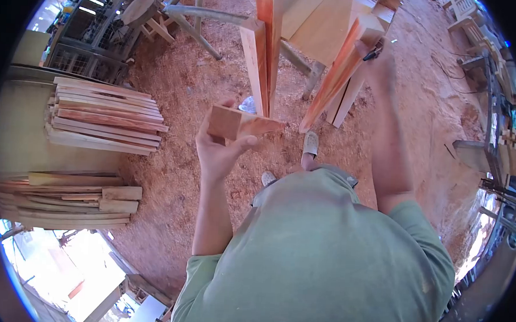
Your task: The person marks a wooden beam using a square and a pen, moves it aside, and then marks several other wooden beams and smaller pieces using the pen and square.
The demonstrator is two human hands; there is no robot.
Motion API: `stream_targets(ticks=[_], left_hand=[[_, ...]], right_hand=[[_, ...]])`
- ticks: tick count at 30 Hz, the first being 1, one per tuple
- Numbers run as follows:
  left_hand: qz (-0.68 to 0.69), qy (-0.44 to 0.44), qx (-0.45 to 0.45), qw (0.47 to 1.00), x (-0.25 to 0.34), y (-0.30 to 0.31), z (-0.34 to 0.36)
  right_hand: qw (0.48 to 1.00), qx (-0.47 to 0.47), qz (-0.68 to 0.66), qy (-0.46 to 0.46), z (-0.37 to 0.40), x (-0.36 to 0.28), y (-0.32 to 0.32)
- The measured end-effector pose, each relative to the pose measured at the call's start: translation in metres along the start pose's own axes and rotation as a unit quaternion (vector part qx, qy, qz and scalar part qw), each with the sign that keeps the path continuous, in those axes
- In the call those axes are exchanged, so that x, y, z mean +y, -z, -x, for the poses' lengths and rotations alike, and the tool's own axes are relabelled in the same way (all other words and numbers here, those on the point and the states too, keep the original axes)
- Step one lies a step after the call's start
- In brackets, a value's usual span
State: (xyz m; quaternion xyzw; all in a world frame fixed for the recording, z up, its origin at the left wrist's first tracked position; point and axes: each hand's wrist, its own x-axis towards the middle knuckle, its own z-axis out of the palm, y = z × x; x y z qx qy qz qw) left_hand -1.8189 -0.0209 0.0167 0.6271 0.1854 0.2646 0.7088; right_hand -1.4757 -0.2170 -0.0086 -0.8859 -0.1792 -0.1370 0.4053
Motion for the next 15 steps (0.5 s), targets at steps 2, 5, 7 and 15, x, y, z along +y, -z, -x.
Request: stream_targets(ticks=[2,5,7,15], left_hand=[[-0.088,0.047,0.056,0.993,0.007,-0.011,0.025],[-0.179,0.037,0.029,0.983,0.016,-0.020,0.053],[-0.200,0.025,0.046,0.978,0.034,-0.031,0.065],[-0.377,0.024,-0.019,0.926,0.043,-0.041,0.084]], right_hand=[[1.000,-0.004,0.005,0.007,0.003,0.004,-0.001],[0.998,-0.043,-0.039,-0.003,0.002,0.013,0.002],[0.993,-0.083,-0.086,-0.020,-0.002,0.032,0.004],[0.985,-0.006,-0.172,0.011,0.045,0.007,0.016]])
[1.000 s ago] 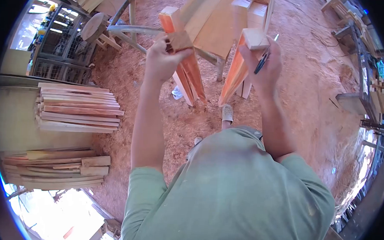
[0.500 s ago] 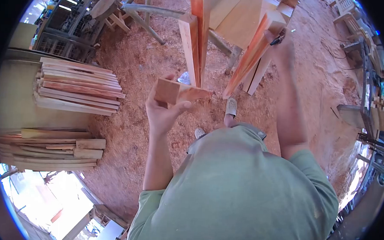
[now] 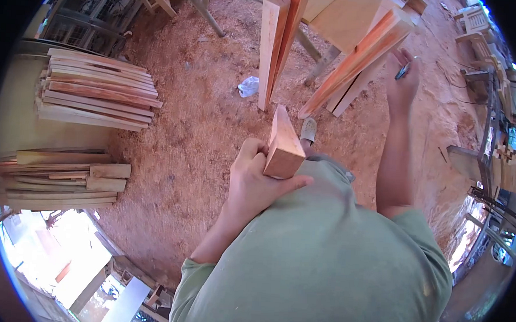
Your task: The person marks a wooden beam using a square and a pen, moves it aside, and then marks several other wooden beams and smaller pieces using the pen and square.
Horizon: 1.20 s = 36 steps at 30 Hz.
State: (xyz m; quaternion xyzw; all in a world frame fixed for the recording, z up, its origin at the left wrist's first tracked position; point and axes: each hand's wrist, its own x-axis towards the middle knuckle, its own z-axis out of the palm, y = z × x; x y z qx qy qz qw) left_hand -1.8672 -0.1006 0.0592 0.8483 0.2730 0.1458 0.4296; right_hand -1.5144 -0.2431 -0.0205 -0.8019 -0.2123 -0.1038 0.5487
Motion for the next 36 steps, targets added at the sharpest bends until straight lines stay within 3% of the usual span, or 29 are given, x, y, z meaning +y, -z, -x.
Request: stream_targets(ticks=[4,8,10,11,13,14,16,17,19,28,29,31,33,36], left_hand=[[-0.014,-0.001,-0.020,1.000,0.002,-0.002,-0.007],[-0.079,-0.001,-0.052,0.996,0.019,0.010,-0.012],[-0.036,0.064,-0.098,0.992,0.026,0.015,-0.012],[-0.036,0.064,-0.095,0.993,0.027,0.016,-0.012],[0.006,0.144,-0.161,0.976,0.028,0.018,-0.011],[0.007,0.146,-0.157,0.977,0.026,0.017,-0.010],[0.030,0.160,-0.205,0.965,0.021,0.014,-0.008],[0.028,0.165,-0.193,0.967,0.020,0.013,-0.008],[-0.019,0.093,-0.206,0.974,0.019,0.009,-0.007],[-0.026,0.086,-0.215,0.972,0.018,0.004,-0.002],[-0.025,0.086,-0.217,0.972,0.017,0.002,0.000],[-0.042,0.021,-0.133,0.990,0.014,-0.002,0.004],[-0.035,0.011,-0.131,0.991,0.014,0.000,0.003],[-0.022,-0.023,-0.158,0.987,0.013,0.008,-0.003]], right_hand=[[0.989,-0.036,-0.134,-0.046,0.062,-0.027,-0.018],[0.942,-0.218,-0.202,-0.158,0.117,-0.045,-0.021],[0.908,-0.327,-0.172,-0.196,0.140,-0.066,-0.015],[0.908,-0.329,-0.172,-0.193,0.149,-0.067,-0.013],[0.853,-0.403,-0.184,-0.276,0.169,-0.062,-0.012],[0.852,-0.407,-0.184,-0.273,0.172,-0.066,-0.009],[0.785,-0.447,-0.166,-0.396,0.173,-0.075,-0.005],[0.775,-0.444,-0.182,-0.410,0.177,-0.076,-0.004],[0.777,-0.465,-0.166,-0.390,0.176,-0.081,-0.003],[0.792,-0.485,-0.141,-0.343,0.173,-0.093,0.006],[0.802,-0.461,-0.173,-0.339,0.175,-0.090,0.008],[0.811,-0.434,-0.205,-0.333,0.175,-0.090,0.011],[0.785,-0.438,-0.320,-0.300,0.169,-0.095,0.017],[0.769,-0.462,-0.379,-0.228,0.165,-0.110,0.022]])
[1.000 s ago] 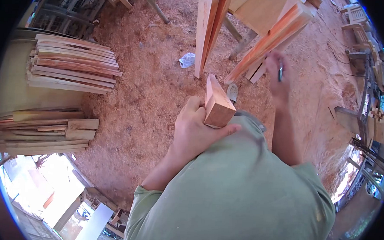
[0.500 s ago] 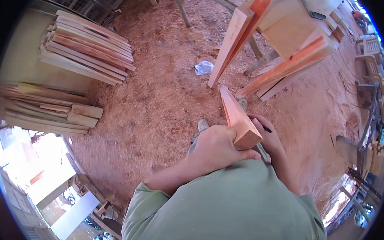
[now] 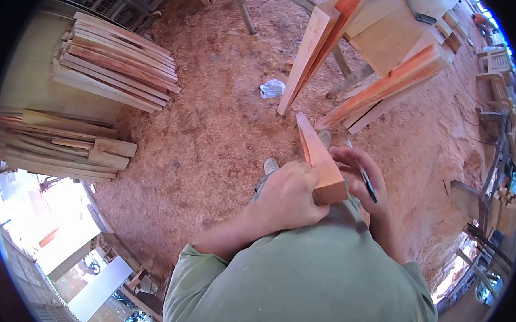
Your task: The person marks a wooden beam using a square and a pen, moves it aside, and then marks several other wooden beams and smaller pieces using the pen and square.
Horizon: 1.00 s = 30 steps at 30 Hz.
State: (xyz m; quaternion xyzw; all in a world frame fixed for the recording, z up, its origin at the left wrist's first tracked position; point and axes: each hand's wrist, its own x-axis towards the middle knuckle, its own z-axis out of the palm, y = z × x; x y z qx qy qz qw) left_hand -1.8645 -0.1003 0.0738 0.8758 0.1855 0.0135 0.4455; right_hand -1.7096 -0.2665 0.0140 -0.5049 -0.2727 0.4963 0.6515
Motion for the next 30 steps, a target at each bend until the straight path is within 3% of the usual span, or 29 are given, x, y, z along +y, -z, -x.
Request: stream_targets(ticks=[4,5,7,10,16,30], left_hand=[[0.007,-0.060,-0.087,0.994,-0.009,0.002,-0.002],[0.010,-0.061,-0.086,0.994,-0.010,-0.003,-0.002],[0.031,-0.104,0.003,0.994,-0.010,-0.013,0.001],[0.025,-0.077,-0.052,0.995,-0.006,-0.011,0.001],[-0.021,-0.086,-0.049,0.995,-0.002,-0.007,0.000],[0.012,-0.052,-0.078,0.995,-0.005,-0.019,0.004]], right_hand=[[0.997,-0.041,0.053,-0.034,0.008,-0.013,0.003],[0.997,-0.041,0.055,-0.036,0.011,-0.013,0.004],[0.999,-0.011,-0.001,-0.048,0.017,-0.010,0.005],[0.999,0.012,-0.002,-0.039,0.019,-0.008,0.007],[0.999,0.009,0.011,-0.037,0.015,-0.012,0.005],[0.999,-0.002,0.019,-0.028,0.026,-0.004,0.015]])
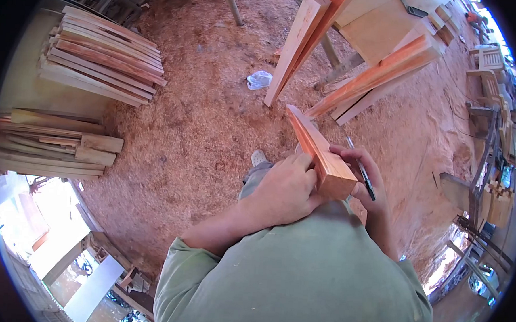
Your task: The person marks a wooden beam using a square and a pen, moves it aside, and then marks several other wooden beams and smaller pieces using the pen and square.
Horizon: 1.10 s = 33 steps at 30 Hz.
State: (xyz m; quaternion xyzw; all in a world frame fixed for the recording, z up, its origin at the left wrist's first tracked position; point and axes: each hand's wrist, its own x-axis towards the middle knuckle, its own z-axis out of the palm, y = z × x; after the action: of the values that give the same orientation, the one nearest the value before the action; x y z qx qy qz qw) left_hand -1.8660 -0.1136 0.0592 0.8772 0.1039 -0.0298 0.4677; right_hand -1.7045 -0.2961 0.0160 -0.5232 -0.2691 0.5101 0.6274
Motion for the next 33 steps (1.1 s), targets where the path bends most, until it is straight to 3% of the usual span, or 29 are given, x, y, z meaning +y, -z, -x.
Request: stream_targets(ticks=[5,7,8,10,12,14,15,17,18,21,23,24,25,26,28,29,30,32,33], left_hand=[[0.049,0.031,-0.034,0.998,0.003,0.003,0.003],[0.017,0.033,0.039,0.999,0.005,0.008,0.006],[0.015,0.023,0.025,0.999,0.001,0.011,0.007],[0.015,-0.128,0.084,0.988,-0.020,0.017,0.009],[0.056,-0.173,0.061,0.981,-0.056,0.010,0.021],[0.145,-0.223,0.143,0.953,-0.082,0.010,0.041],[0.146,-0.223,0.133,0.954,-0.081,0.016,0.055],[0.114,-0.013,0.205,0.972,-0.076,0.028,0.089],[0.113,-0.007,0.202,0.973,-0.077,0.031,0.097],[0.145,0.180,0.191,0.954,-0.088,0.029,0.118],[0.164,0.222,0.210,0.938,-0.085,0.021,0.130],[0.181,0.256,0.229,0.922,-0.083,0.017,0.133],[0.506,0.421,0.308,0.687,-0.075,0.020,0.133],[0.500,0.428,0.311,0.685,-0.072,0.016,0.137],[0.560,0.423,0.336,0.628,-0.061,0.007,0.144],[0.652,0.327,0.331,0.599,-0.052,0.008,0.139],[0.645,0.333,0.332,0.602,-0.041,0.011,0.128],[0.600,0.515,0.384,0.477,-0.031,0.017,0.108],[0.523,0.545,0.422,0.502,-0.044,0.005,0.126]], right_hand=[[1.000,0.009,-0.011,-0.008,0.008,0.006,-0.004],[0.999,0.019,-0.025,-0.022,0.007,0.007,-0.013],[0.999,0.035,-0.028,-0.017,0.006,0.010,-0.018],[0.995,0.013,-0.100,-0.027,0.003,0.017,-0.026],[0.993,0.030,-0.110,-0.014,0.002,0.039,-0.024],[0.961,0.145,-0.237,-0.013,-0.006,0.057,-0.021],[0.947,0.226,-0.228,-0.033,-0.011,0.056,-0.018],[0.928,0.265,-0.252,-0.076,-0.014,0.083,0.009],[0.913,0.291,-0.260,-0.115,-0.017,0.100,0.022],[0.916,0.312,-0.186,-0.171,-0.032,0.155,0.042],[0.922,0.309,-0.150,-0.177,-0.051,0.200,0.052],[0.928,0.308,-0.114,-0.175,-0.062,0.221,0.055],[0.927,0.305,-0.120,-0.183,-0.076,0.239,0.056],[0.917,0.316,-0.116,-0.215,-0.093,0.257,0.058],[0.905,0.322,-0.119,-0.252,-0.123,0.291,0.055],[0.898,0.333,-0.111,-0.267,-0.137,0.307,0.052],[0.890,0.345,-0.102,-0.281,-0.150,0.321,0.050],[0.878,0.336,-0.109,-0.325,-0.173,0.338,0.048],[0.865,0.326,-0.106,-0.367,-0.182,0.348,0.048]])
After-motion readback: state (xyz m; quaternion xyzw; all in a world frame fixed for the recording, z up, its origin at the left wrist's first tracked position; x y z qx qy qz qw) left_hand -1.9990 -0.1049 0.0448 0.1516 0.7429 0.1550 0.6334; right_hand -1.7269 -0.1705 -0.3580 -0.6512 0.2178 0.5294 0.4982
